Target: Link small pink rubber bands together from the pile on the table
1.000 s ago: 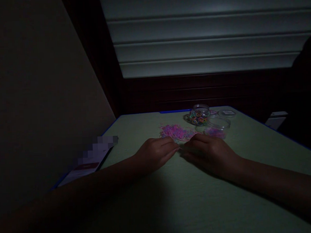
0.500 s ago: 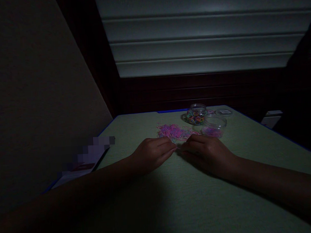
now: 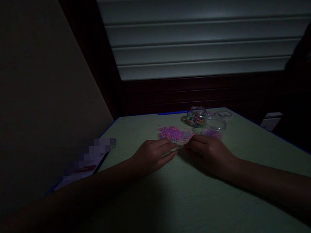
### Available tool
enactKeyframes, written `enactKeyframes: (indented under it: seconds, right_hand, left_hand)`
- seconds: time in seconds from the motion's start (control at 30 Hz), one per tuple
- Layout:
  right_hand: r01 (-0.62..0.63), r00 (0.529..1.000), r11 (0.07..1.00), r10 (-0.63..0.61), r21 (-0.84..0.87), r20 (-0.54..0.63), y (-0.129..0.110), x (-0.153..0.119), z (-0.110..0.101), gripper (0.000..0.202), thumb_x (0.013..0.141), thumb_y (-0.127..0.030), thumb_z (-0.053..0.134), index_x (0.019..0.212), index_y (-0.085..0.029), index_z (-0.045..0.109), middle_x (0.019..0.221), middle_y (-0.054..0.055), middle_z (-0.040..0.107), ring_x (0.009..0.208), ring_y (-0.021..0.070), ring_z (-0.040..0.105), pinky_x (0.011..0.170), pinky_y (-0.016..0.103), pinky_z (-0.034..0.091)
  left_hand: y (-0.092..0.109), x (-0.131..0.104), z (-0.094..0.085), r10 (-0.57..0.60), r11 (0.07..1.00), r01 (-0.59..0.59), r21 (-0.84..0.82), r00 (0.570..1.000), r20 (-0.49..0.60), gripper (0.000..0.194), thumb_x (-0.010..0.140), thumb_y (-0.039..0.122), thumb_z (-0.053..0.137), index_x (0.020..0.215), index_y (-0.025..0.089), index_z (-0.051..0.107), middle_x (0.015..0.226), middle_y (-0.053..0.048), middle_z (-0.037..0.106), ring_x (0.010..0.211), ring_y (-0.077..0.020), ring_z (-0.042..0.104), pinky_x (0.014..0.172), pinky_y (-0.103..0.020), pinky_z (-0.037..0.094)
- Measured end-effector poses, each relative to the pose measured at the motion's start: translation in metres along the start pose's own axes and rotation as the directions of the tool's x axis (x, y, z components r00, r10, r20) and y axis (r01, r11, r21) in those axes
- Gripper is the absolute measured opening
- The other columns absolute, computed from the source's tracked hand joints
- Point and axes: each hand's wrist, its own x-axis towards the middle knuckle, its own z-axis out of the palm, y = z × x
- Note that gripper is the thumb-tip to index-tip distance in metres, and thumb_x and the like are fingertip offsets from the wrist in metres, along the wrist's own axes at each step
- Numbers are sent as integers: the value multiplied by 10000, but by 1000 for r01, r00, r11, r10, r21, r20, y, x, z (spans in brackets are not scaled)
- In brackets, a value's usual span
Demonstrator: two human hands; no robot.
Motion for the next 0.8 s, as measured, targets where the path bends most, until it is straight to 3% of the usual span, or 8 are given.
enactKeyframes:
  seconds: [0.27,0.8]
  right_hand:
    - [81,996,978,-86,-193,-19,5,-2,4,123,808,-177,468,827,-161,588,722,28,545,651,135,460,604,258,314]
    - [111,994,969,-105,-221,37,4,-3,2,136,816,-189,461,871,-169,583,744,18,542,673,142,456,635,261,303]
  left_hand:
    - [0,0,0,14,1000,-14,15,1000,-22,233,818,259,476,1008,137,533,880,-59,604,782,-125,573,651,-224,467]
    - [3,2,-5,41,999,-42,35,998,38,197,837,266,447,945,139,551,840,-51,592,731,-115,561,625,-216,443]
